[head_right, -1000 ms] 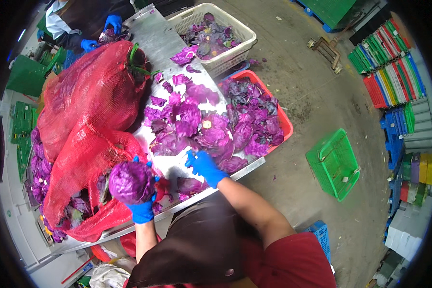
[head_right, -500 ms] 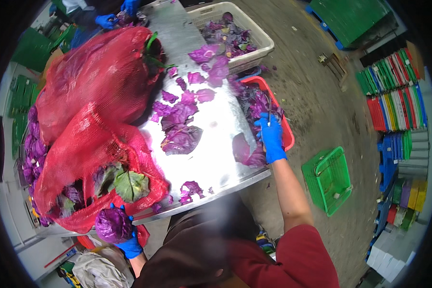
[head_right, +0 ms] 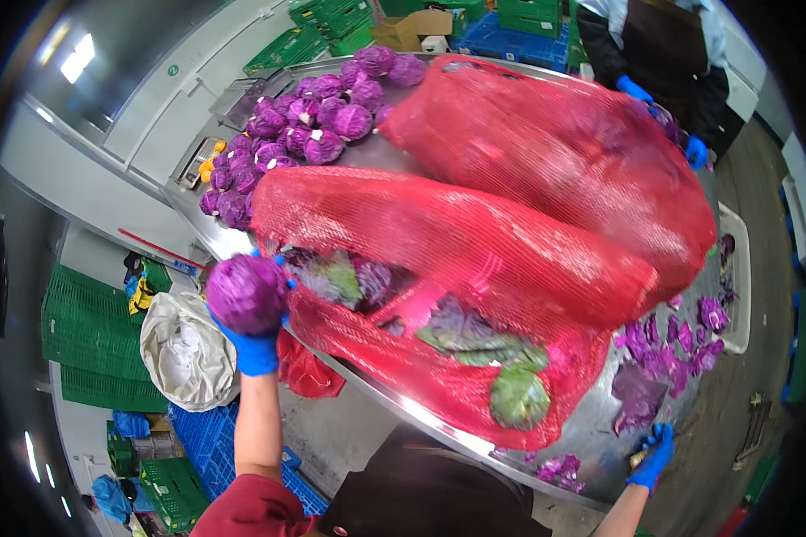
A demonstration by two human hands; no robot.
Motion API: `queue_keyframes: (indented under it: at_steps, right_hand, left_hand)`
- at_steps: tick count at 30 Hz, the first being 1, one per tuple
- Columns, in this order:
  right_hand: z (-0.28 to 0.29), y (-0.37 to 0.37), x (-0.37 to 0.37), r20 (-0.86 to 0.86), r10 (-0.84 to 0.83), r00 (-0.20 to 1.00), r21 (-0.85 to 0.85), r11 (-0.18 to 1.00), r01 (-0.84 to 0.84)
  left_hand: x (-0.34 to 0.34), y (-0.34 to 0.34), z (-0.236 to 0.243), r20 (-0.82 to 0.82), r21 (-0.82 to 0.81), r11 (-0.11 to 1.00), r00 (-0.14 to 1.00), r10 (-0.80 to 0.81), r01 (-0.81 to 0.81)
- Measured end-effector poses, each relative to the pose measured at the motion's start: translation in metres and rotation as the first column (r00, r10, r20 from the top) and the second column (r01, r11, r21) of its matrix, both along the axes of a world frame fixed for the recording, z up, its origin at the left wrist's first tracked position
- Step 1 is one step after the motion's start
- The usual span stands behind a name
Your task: The person trims the outer leaves of red cabbages using a knife on a metal table. They remove the loose leaves and place the trimmed cabbages into a red mesh bag. The person also moves a green basket and handles a red mesh bag filled with cabbages.
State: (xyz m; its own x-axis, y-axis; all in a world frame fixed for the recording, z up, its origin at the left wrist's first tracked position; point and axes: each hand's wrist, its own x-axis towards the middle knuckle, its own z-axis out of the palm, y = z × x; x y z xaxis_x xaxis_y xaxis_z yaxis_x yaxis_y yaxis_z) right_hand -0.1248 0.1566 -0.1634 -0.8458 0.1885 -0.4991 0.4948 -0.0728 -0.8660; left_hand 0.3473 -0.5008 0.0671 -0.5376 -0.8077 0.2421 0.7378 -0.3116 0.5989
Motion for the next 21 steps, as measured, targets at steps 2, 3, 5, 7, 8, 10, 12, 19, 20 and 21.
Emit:
queue_keyframes:
  at_steps: [2, 3, 5, 7, 8, 10, 12, 19, 20, 21]
  right_hand:
    - [0.006, 0.0, 0.0, -0.031, 0.028, 0.999, 0.107, 0.994, -0.025]
    - [0.006, -0.006, 0.008, 0.024, 0.072, 0.997, 0.185, 0.98, -0.075]
    - [0.01, -0.045, 0.04, -0.019, 0.158, 0.987, 0.161, 0.975, -0.153]
    - [0.019, -0.083, 0.072, 0.035, 0.126, 0.991, 0.279, 0.951, -0.13]
    - [0.029, -0.098, 0.088, 0.031, 0.085, 0.996, 0.257, 0.962, -0.091]
    - [0.05, -0.146, 0.113, 0.063, 0.001, 0.998, 0.106, 0.994, -0.008]
    - [0.081, -0.166, 0.132, 0.032, 0.032, 0.999, 0.076, 0.996, -0.034]
    - [0.098, -0.176, 0.163, 0.015, -0.017, 1.0, 0.194, 0.981, 0.014]
    - [0.09, -0.172, 0.17, -0.015, -0.029, 0.999, 0.167, 0.985, 0.031]
    - [0.062, -0.159, 0.175, -0.114, 0.08, 0.99, 0.381, 0.924, -0.031]
  left_hand:
    - [0.021, -0.066, 0.011, -0.05, 0.102, 0.988, 0.991, 0.124, -0.118]
    - [0.017, -0.1, 0.016, -0.022, 0.189, 0.963, 0.98, 0.199, -0.192]
    - [0.004, -0.161, 0.037, 0.271, 0.235, 0.865, 0.885, 0.38, -0.443]
    - [-0.005, -0.23, 0.03, 0.45, 0.101, 0.866, 0.798, 0.4, -0.491]
    - [-0.011, -0.26, 0.02, 0.53, 0.01, 0.879, 0.747, 0.4, -0.477]
    - [0.005, -0.315, 0.007, 0.67, -0.236, 0.879, 0.586, 0.456, -0.415]
    - [0.0, -0.362, -0.023, 0.749, -0.399, 0.874, 0.451, 0.485, -0.277]
    - [-0.061, -0.399, -0.032, 0.694, -0.703, 0.71, 0.178, 0.698, -0.042]
    - [-0.072, -0.39, -0.023, 0.66, -0.736, 0.676, 0.178, 0.73, -0.04]
    - [-0.081, -0.375, -0.011, 0.62, -0.768, 0.639, 0.204, 0.758, -0.042]
